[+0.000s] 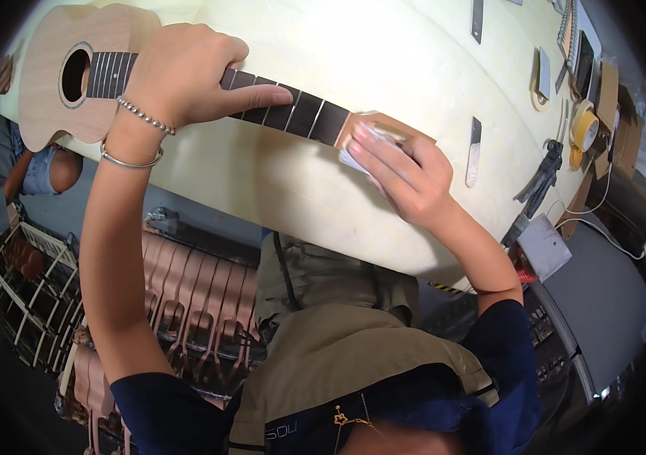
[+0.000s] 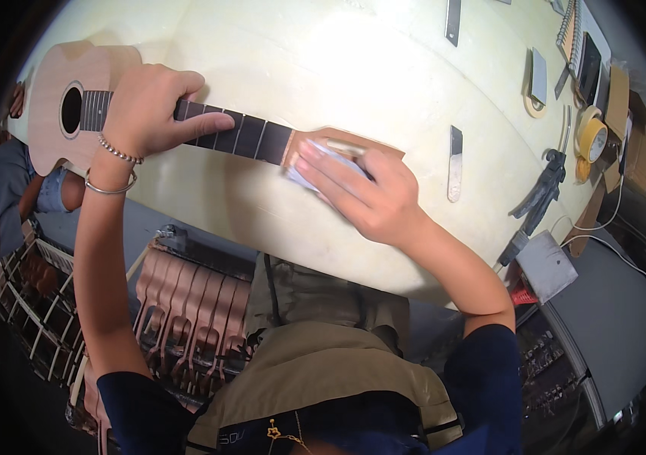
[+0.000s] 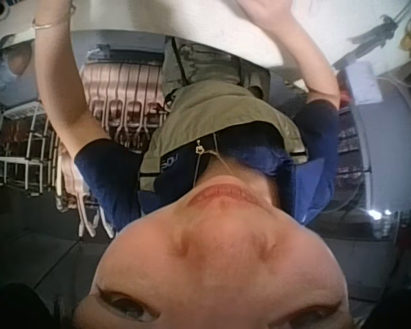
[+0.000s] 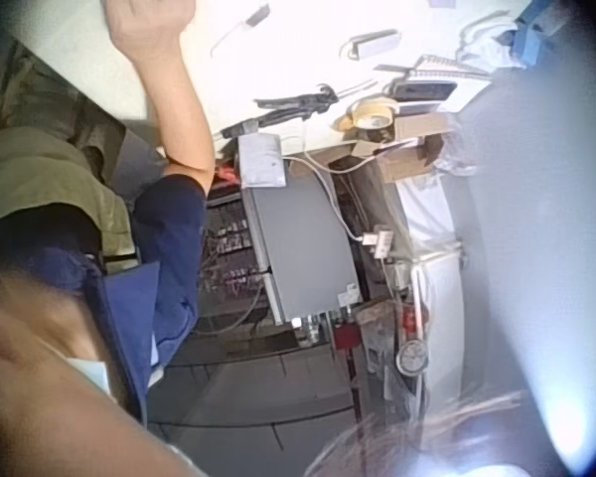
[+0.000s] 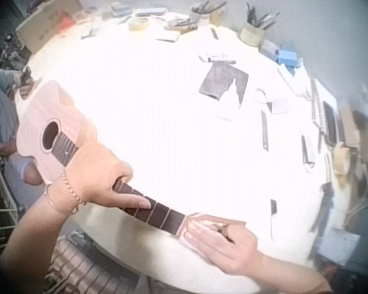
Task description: The person sands the body and neck of a wooden guitar using an electric sander and sandpaper. They apply glue to the fretboard and headstock, then smooth the surfaces with sandpaper.
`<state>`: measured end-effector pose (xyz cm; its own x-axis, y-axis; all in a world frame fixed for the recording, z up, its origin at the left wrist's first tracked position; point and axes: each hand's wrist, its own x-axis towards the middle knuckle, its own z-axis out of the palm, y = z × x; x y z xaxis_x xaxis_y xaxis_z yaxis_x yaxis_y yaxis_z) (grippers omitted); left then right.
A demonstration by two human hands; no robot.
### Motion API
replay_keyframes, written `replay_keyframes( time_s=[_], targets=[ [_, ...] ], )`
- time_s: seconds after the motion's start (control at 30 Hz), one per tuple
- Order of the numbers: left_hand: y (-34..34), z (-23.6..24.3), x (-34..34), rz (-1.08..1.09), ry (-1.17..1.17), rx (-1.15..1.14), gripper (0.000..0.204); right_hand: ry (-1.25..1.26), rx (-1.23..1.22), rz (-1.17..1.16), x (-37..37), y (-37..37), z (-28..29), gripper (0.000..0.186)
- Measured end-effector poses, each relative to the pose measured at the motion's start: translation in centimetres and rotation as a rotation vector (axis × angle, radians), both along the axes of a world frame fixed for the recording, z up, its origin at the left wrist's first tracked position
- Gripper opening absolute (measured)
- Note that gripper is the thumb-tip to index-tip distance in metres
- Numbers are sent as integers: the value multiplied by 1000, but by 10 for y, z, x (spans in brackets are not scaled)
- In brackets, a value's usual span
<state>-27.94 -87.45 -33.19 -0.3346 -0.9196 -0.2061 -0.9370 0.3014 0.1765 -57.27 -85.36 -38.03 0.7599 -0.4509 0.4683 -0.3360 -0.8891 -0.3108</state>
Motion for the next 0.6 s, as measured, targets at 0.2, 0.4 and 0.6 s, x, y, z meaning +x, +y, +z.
replay_keyframes(
  time_s=[0.2,0.4,0.6],
  targets=[
    [2,-1,3,-5,-21,-15,67,84,96,-29,-8,11,11,40],
    [0,2,1,-9,-67,36,66,46,158,-31,-7,8,8,39],
    [2,0,0,-11,-27,3,64,-60,179,-33,-1,5,-1,38]
  ],
)
